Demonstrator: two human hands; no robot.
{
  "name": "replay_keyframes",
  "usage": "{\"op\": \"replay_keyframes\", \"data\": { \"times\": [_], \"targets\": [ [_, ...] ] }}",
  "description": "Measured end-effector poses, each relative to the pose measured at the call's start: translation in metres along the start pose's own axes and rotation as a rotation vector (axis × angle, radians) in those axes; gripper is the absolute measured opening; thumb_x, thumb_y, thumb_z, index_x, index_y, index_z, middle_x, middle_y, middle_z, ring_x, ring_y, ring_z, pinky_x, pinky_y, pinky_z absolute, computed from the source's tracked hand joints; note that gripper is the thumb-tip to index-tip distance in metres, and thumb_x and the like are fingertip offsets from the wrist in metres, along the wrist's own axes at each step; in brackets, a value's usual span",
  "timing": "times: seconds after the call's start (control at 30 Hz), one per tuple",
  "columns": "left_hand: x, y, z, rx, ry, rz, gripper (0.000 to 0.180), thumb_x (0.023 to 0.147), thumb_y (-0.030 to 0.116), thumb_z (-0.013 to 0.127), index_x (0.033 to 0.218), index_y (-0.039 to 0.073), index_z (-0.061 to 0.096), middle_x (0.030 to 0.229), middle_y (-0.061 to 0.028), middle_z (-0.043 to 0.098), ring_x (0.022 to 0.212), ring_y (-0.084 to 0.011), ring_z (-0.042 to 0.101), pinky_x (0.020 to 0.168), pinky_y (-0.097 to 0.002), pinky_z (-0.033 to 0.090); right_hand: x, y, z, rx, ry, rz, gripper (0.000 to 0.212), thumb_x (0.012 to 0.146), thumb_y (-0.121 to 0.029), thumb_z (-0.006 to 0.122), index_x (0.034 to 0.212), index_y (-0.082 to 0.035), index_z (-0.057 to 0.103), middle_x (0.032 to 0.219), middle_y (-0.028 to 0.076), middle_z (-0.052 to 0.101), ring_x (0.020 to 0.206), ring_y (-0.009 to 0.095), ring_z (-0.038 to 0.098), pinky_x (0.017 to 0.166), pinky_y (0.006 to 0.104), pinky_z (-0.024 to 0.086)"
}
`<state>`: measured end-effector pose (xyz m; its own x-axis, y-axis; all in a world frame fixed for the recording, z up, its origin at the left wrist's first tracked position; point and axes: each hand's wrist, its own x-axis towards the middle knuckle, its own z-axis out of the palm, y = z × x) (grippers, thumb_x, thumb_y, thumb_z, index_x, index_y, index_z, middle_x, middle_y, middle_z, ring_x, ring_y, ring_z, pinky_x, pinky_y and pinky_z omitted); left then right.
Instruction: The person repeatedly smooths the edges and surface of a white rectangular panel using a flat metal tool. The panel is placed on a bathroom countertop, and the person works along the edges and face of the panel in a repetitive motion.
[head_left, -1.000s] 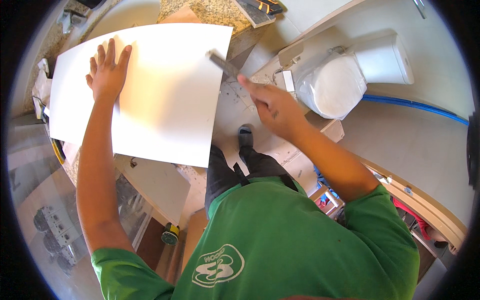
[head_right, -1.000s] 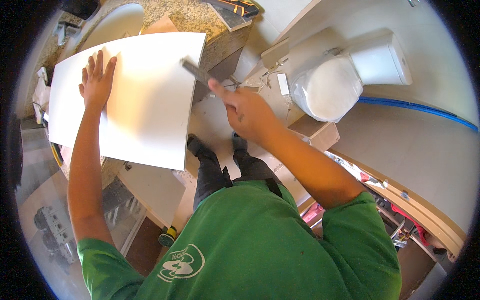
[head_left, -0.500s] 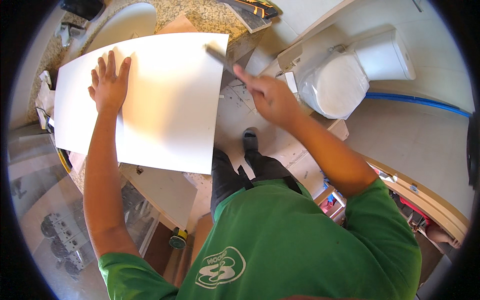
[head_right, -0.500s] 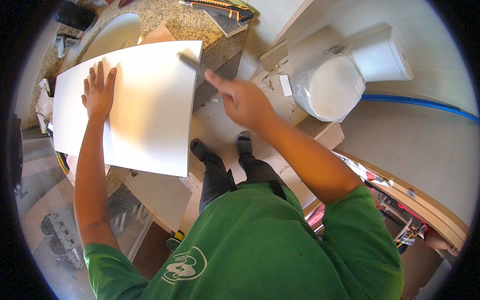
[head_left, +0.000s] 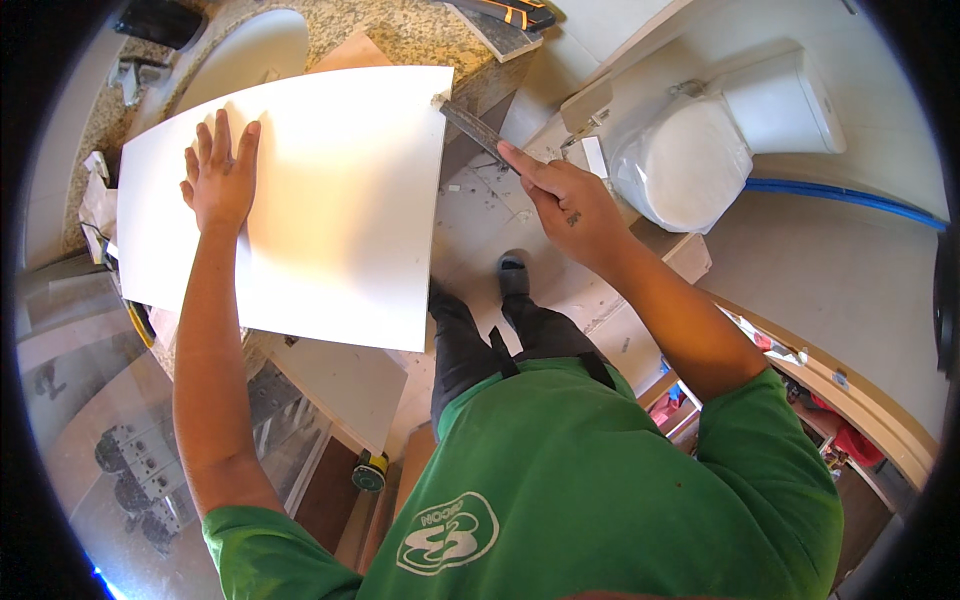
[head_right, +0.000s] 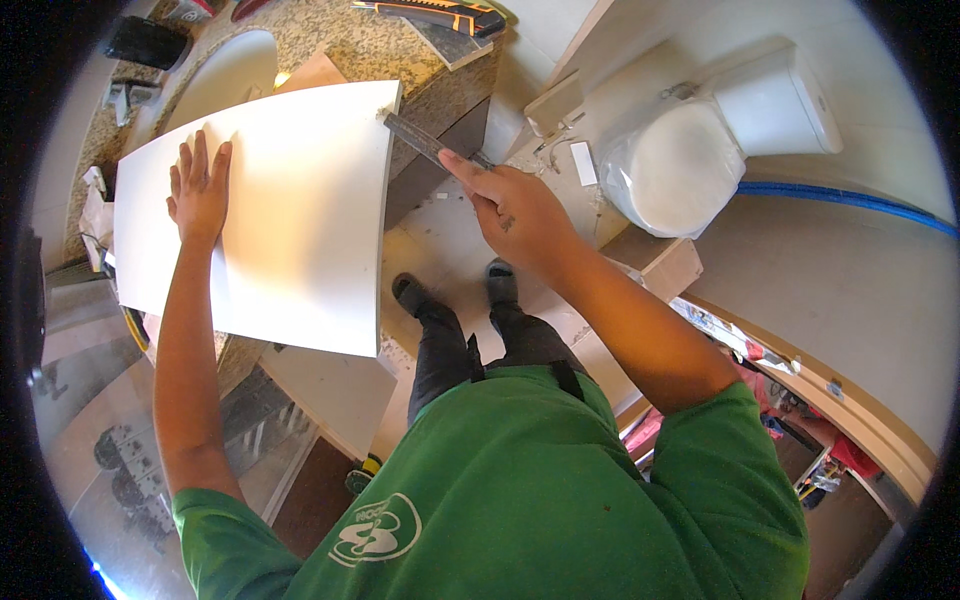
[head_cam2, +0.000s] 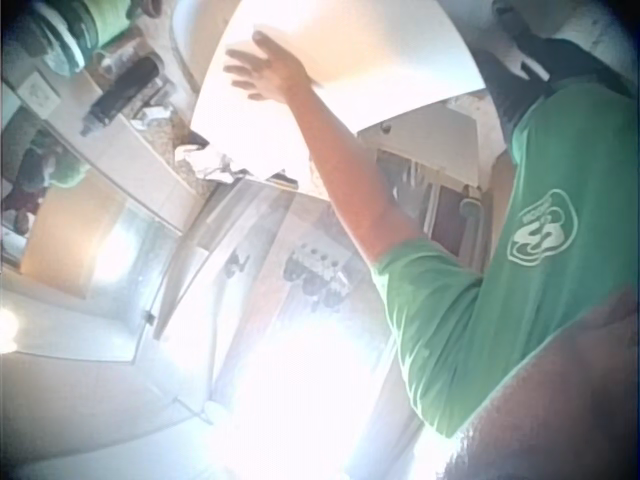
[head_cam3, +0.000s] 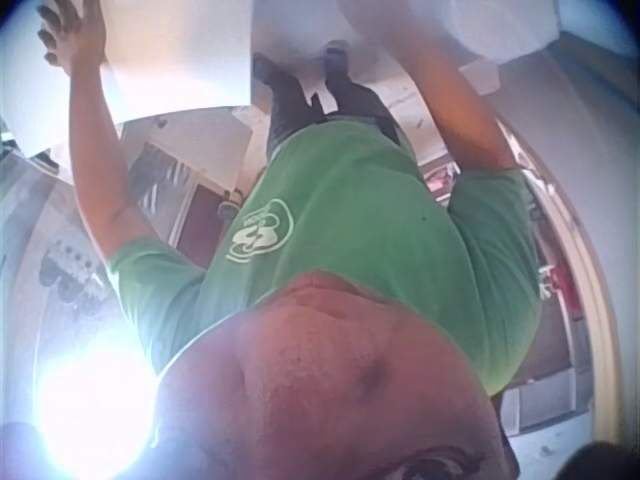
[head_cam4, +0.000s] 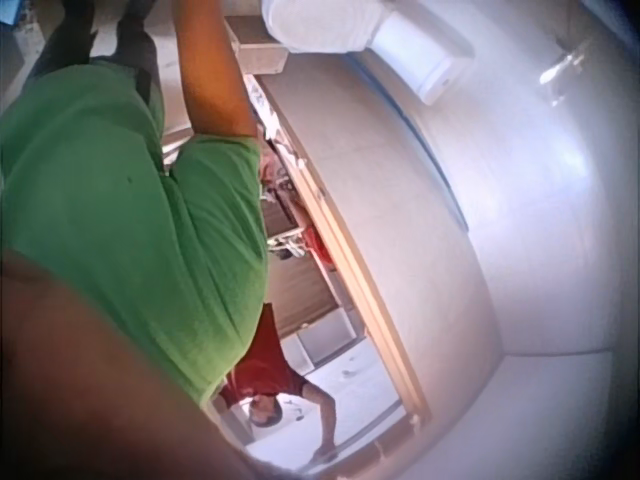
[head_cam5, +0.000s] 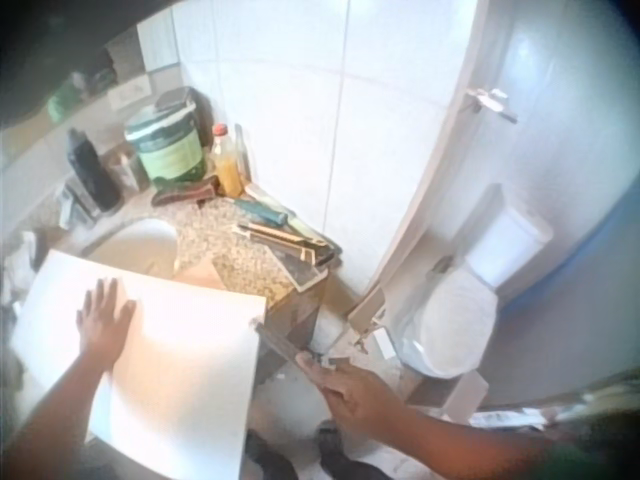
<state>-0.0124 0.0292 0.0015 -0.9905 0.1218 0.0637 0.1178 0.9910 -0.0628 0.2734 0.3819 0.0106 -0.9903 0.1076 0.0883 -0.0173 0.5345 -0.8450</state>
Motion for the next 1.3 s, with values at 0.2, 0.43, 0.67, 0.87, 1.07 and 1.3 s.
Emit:
{"op": "replay_keyframes", "data": {
  "times": [0.2,0.43,0.67,0.87,1.07,1.3],
  "targets": [
    [0.000,0.000,0.002,-0.009,0.006,0.006,0.085,0.094,0.085,0.030,0.164,0.036,0.025,0.173,-0.0050,0.019,0.159,-0.0354,0.014,0.125,-0.0613,0.010,0.076,0.004,0.009,-0.151,0.026,-0.042,0.055,0.098,0.001,0.053,0.147,-0.022,0.059,0.075,0.012,0.059,0.067,0.019,0.057,0.068,0.0304,0.048],
    [-0.001,-0.001,0.003,0.014,0.031,0.013,0.084,0.094,0.084,0.031,0.164,0.036,0.027,0.172,-0.0053,0.020,0.159,-0.0353,0.015,0.124,-0.0623,0.011,0.052,0.007,0.006,-0.085,0.067,-0.042,0.051,0.096,-0.006,0.058,0.142,-0.028,0.062,0.077,0.020,0.065,0.068,0.035,0.066,0.063,0.0427,0.051],
    [0.000,-0.002,0.006,0.021,0.041,0.010,0.083,0.095,0.083,0.032,0.164,0.037,0.027,0.172,-0.0046,0.021,0.159,-0.0341,0.015,0.124,-0.0617,0.011,0.092,0.012,0.009,-0.155,0.056,-0.019,0.046,0.102,-0.010,0.058,0.144,-0.030,0.062,0.075,0.010,0.061,0.064,0.014,0.051,0.066,0.0285,0.047],
    [0.001,-0.002,0.005,0.027,0.033,0.004,0.084,0.094,0.084,0.030,0.164,0.037,0.026,0.172,-0.0046,0.020,0.159,-0.0340,0.014,0.125,-0.0617,0.010,0.059,0.002,0.001,-0.167,0.061,-0.044,0.046,0.102,-0.011,0.058,0.144,-0.029,0.062,0.075,0.010,0.061,0.064,0.014,0.051,0.066,0.0282,0.047],
    [0.001,-0.001,0.005,0.048,0.030,0.001,0.084,0.094,0.085,0.029,0.164,0.038,0.025,0.172,-0.0048,0.020,0.159,-0.0338,0.014,0.125,-0.0608,0.010,0.080,0.008,0.005,-0.114,0.071,-0.048,0.050,0.096,-0.004,0.059,0.141,-0.027,0.064,0.079,0.024,0.064,0.068,0.036,0.064,0.066,0.0405,0.052],
    [0.000,-0.001,0.003,0.028,0.022,0.000,0.084,0.094,0.085,0.029,0.164,0.037,0.025,0.173,-0.0046,0.020,0.159,-0.0338,0.014,0.126,-0.0599,0.010,0.068,0.004,0.006,-0.125,0.031,0.021,0.049,0.097,-0.005,0.058,0.141,-0.027,0.063,0.080,0.023,0.064,0.069,0.036,0.065,0.066,0.0415,0.052]
  ]
}}
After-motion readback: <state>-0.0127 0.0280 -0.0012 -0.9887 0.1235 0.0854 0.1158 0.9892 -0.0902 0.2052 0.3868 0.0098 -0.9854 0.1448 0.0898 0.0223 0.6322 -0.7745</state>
